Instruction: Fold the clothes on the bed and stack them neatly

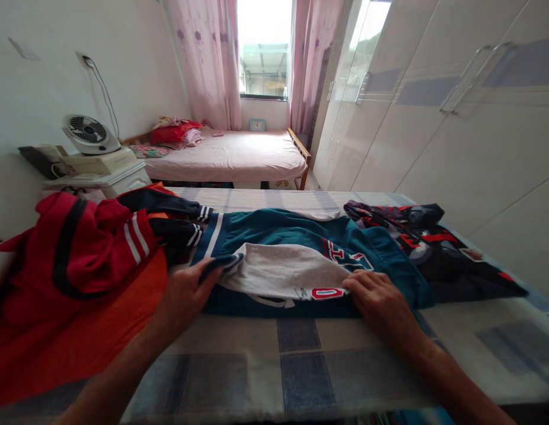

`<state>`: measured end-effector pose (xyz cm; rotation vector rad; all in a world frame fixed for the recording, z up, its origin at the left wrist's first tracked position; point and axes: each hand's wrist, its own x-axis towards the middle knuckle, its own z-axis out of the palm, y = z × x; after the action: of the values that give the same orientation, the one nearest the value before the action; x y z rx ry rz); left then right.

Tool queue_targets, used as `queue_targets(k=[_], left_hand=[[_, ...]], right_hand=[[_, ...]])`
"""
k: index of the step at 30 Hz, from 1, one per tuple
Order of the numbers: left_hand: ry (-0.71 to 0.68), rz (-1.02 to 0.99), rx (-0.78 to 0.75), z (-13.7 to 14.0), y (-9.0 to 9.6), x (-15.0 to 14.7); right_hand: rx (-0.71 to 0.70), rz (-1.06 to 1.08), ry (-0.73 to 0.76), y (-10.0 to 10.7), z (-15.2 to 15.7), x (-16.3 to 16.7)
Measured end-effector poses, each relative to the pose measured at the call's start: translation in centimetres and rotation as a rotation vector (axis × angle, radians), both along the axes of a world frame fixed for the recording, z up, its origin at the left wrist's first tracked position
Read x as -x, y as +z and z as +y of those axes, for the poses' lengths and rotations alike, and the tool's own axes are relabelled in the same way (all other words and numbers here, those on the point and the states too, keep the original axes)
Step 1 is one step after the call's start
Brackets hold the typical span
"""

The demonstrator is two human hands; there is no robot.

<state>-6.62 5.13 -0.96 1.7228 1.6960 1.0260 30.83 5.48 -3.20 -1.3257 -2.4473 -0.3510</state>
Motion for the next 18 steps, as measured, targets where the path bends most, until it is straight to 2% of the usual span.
queue_targets(k=[3,5,8,10,15,16,18], left_hand=[[0.174,-0.514,0.122,1.1,1.8,1.0],[0.193,-0.666,0.2,1.2,2.1,1.6],[0.187,-0.55,0.33,0.5,1.3,2.0],[0.18,-0.476,0.367,-0.2,0.6,1.9],[0.129,-0.479,0.252,-1.2,0.0,2.4],[0.143,-0.408,0.241,-1.3,-0.1,2.7],[0.185,-0.13,0.204,-1.4,-0.6,3.3]], right_hand=[[-0.087,0.081,-0.152,1.0,0.7,-1.1],[-0.138,0.117,-0.224,1.1,0.9,-2.2],[-0.094,0.102,-0.238,0.3,0.7,-3.4],[-0.042,0.09,-0.236,-0.5,0.4,-3.7],[-0.115,0.139,-0.295,-1.5,-0.1,-3.6],[-0.109,0.137,-0.286,-1.5,-0.3,-3.6],[-0.033,0.121,-0.238,-1.4,-0.5,-3.8]])
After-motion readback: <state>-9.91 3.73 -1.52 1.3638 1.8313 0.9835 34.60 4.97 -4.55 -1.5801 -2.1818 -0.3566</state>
